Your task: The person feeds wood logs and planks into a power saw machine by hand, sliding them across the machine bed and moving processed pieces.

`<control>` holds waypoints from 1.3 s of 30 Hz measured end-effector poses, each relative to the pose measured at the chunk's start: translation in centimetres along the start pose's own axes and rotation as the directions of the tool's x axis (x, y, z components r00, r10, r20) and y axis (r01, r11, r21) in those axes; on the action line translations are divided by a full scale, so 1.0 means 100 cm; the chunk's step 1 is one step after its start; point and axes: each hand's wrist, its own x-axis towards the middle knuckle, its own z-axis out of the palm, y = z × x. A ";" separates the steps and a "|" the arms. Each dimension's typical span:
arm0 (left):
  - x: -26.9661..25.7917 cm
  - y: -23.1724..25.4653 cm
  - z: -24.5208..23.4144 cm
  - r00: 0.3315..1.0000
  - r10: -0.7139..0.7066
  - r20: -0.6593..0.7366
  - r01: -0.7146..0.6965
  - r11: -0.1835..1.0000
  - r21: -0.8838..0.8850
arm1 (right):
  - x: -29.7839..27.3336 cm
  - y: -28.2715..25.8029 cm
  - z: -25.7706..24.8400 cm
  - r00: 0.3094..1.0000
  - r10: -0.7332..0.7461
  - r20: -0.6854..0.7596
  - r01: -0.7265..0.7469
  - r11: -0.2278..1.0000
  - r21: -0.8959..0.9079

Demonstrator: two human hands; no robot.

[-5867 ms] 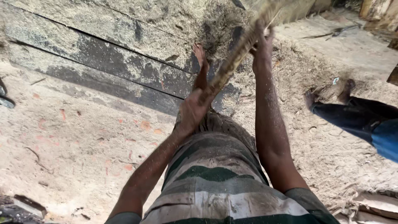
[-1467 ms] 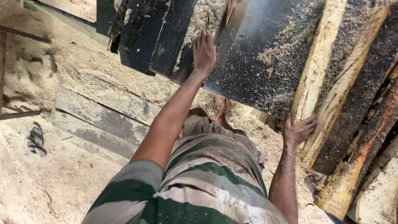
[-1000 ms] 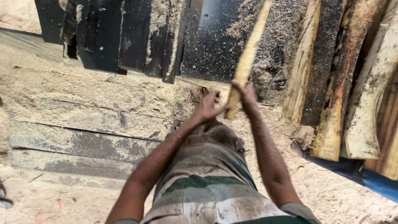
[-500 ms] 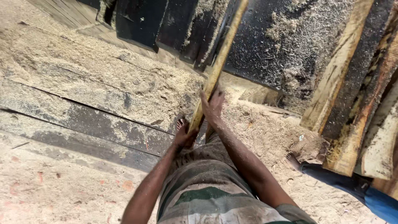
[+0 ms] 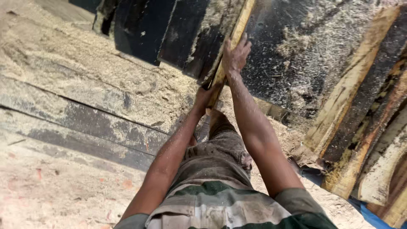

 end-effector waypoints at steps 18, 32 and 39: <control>-0.034 -0.007 -0.007 0.449 0.842 0.300 -0.519 -0.028 0.854 | -0.092 -0.025 -0.072 0.989 -0.053 0.141 -0.072 0.660 0.747; 0.090 0.102 0.038 0.450 0.856 0.254 -0.449 -0.029 0.893 | 0.061 -0.052 -0.077 0.980 0.083 0.181 -0.196 0.554 0.809; 0.148 0.197 0.088 0.438 0.883 0.167 -0.331 -0.014 0.944 | 0.185 -0.040 -0.064 0.987 -0.047 0.156 -0.082 0.682 0.727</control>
